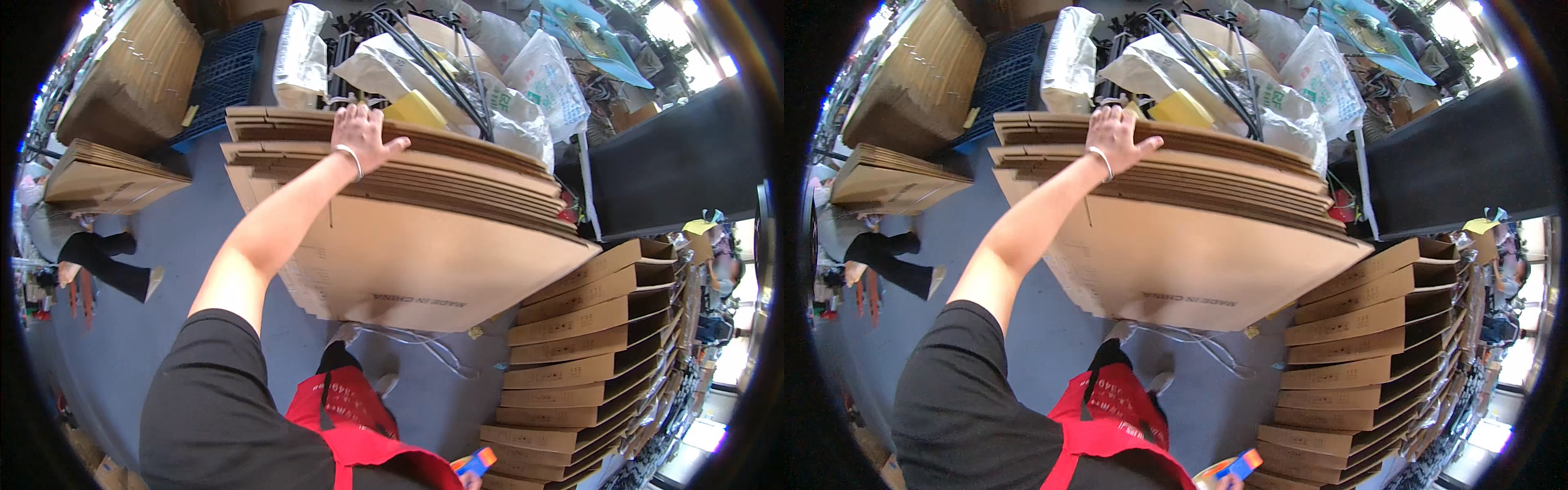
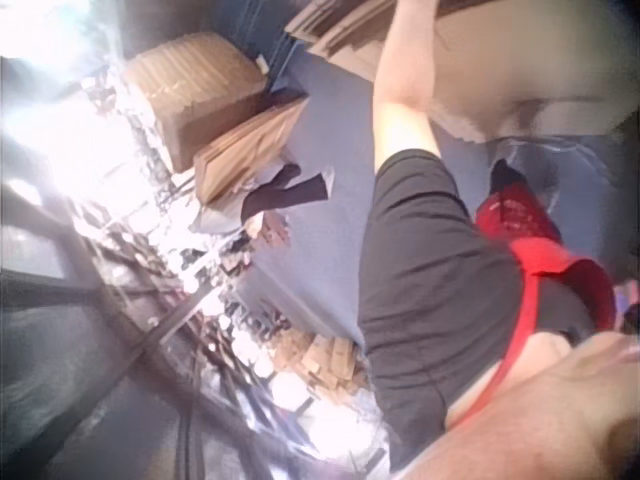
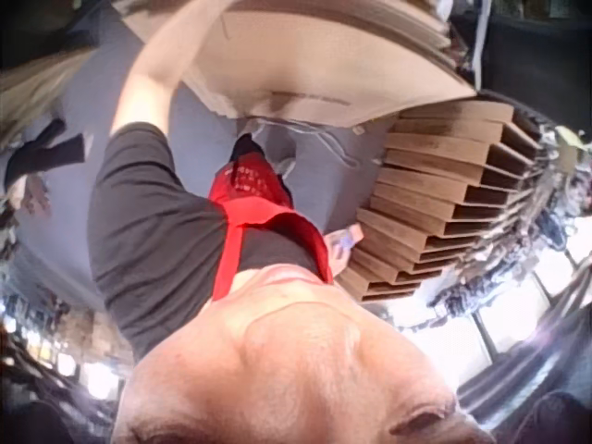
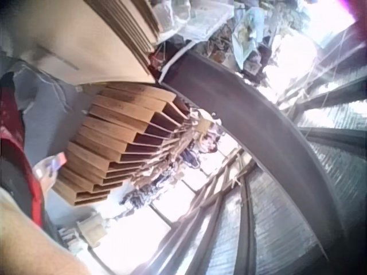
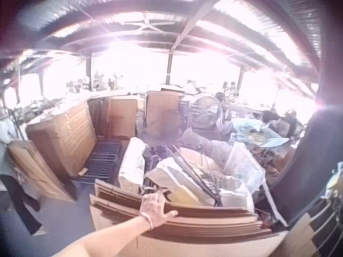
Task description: The person assembles flat cardboard sheets into rectangular boxes using a handheld tape dispenser. They fold the flaps, apply tape to seal the seams, and place the finished boxes into a stack. The process is repeated for multiple boxes.
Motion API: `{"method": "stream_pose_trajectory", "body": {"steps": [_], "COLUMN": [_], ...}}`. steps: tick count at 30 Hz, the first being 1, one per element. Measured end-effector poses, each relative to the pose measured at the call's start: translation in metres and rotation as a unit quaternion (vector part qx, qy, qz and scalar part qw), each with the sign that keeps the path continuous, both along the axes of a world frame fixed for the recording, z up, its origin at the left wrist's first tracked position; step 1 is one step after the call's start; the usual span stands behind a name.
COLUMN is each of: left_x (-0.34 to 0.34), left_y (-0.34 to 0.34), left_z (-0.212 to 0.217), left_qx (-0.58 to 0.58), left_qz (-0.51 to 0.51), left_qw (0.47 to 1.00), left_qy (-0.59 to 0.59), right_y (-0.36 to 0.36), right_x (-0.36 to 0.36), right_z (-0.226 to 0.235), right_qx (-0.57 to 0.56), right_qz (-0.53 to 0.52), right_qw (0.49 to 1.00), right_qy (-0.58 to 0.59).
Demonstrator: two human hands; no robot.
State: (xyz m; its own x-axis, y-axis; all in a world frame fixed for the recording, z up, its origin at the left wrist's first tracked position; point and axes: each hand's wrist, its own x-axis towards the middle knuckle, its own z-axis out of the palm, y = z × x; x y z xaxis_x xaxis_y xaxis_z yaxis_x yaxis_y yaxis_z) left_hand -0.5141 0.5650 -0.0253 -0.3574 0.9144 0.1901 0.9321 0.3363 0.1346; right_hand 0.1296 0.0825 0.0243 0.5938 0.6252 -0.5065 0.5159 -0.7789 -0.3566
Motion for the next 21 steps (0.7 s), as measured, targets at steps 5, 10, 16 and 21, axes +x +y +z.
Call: {"method": "stream_pose_trajectory", "body": {"steps": [5, 10, 16, 21], "left_x": [0.075, 0.147, 0.213, 0.234], "left_y": [-0.121, -0.236, -0.331, -0.351], "left_z": [0.054, 0.094, 0.116, 0.110], "left_qx": [0.081, 0.052, -0.057, -0.029], "left_qz": [-0.057, -0.078, -0.067, -0.019], "left_qw": [0.995, 0.996, 0.993, 0.995], "left_qy": [0.009, -0.012, -0.082, -0.091], "right_y": [0.159, 0.255, 0.349, 0.367], "right_x": [-0.052, -0.002, -0.043, -0.045], "right_z": [0.120, 0.122, 0.085, 0.065], "right_qx": [0.326, 0.453, 0.471, 0.407], "right_qz": [0.018, 0.238, 0.428, 0.463], "right_qw": [0.945, 0.859, 0.770, 0.776], "right_qy": [-0.015, -0.038, 0.045, 0.133]}}
